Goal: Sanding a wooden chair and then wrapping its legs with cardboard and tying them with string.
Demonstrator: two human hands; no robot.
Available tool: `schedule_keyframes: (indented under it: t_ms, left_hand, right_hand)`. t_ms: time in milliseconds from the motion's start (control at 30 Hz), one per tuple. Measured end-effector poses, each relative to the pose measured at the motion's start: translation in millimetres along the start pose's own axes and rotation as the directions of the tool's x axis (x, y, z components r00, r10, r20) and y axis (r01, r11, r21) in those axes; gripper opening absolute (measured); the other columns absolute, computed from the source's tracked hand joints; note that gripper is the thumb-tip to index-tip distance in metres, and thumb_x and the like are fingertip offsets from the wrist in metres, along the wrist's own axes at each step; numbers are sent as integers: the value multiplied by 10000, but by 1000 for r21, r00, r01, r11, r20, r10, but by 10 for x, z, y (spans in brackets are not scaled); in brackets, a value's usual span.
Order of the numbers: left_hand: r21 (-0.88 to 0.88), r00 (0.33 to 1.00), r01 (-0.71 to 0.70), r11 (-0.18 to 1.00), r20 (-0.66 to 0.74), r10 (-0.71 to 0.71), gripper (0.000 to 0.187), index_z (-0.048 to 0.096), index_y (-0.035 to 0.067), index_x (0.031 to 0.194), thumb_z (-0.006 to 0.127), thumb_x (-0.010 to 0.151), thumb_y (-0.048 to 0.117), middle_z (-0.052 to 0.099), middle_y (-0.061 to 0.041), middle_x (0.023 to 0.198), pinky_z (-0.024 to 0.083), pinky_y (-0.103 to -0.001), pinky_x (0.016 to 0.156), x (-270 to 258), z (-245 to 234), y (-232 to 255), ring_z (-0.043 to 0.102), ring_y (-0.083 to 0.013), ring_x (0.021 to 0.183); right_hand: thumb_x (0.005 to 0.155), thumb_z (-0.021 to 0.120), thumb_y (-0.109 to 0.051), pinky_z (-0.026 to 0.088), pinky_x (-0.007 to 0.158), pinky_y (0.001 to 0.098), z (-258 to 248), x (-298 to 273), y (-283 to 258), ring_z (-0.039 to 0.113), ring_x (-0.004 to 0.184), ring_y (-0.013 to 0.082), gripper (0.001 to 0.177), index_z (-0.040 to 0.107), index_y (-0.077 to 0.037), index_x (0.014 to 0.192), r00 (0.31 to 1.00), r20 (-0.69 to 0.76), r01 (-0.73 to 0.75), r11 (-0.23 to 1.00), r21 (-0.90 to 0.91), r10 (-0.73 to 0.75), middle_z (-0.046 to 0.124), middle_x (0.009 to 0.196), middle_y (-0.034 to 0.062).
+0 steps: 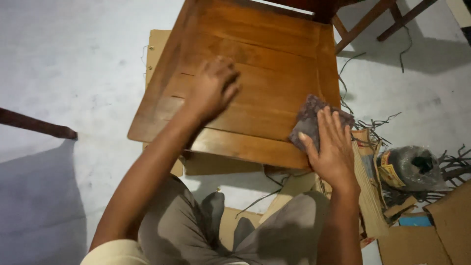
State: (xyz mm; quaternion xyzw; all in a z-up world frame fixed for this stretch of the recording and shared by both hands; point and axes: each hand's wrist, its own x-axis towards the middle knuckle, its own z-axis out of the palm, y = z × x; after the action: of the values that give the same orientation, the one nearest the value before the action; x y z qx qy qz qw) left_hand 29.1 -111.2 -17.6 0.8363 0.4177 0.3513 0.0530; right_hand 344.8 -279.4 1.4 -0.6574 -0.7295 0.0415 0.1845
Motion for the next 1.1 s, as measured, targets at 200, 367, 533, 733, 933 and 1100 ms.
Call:
schedule_keyframes:
  t_ms: [200,367,533,733,933,1100]
  left_hand:
    - [-80,985,-98,992,131,108,406,707,50,1256,662,972,336,608,-191,1429,364,-537,1137,-767,-565,256,510,-411,1369]
    - [-12,972,195,981,-134,-194,289,741,67,1174,736,952,253,695,-161,1304,436,-496,1109,-1328,-1035,114,603,-383,1295]
    - [-49,859,388,920,-342,-381,269,726,51,1202,738,969,187,703,-170,1296,476,-476,1076,-1632,-1203,-136,608,-403,1284]
    - [-216,784,395,893,-428,-451,309,678,40,1298,705,1025,183,693,-169,1300,512,-451,1055,-1655,-1208,-136,648,-386,1241]
    - [-268,836,270,925,-411,-363,313,663,40,1309,707,1024,161,690,-159,1323,505,-449,1094,-1612,-1175,-2,638,-362,1281]
    - [-158,930,114,981,-331,-161,341,679,56,1287,753,975,175,682,-143,1354,424,-504,1168,-1561,-1009,105,580,-364,1355]
  right_hand:
    - [1047,458,-535,144,1230,569,140,256,-291,196,1562,399,766,333,-13,1594,993,48,-103,995,-5,104,262,1684,212]
    - [1021,448,-577,84,1207,590,572,838,-806,134,1550,391,822,256,-28,1602,990,122,-64,998,-15,65,190,1689,197]
    - [1014,429,-620,67,1234,580,1174,1234,-1875,121,1569,359,852,239,-49,1617,978,177,118,992,-36,-110,156,1700,165]
    - [943,553,-505,83,1223,569,1059,803,-3021,136,1550,345,839,263,-66,1596,887,301,359,933,24,-350,158,1681,168]
    - [960,635,-333,234,1294,526,1087,294,-2729,282,1599,317,494,549,-88,1380,859,173,495,868,-38,-482,367,1681,139]
    - [1023,581,-423,305,1208,538,651,-21,-2051,393,1496,336,594,518,-113,1526,923,-16,385,919,79,-385,425,1613,126]
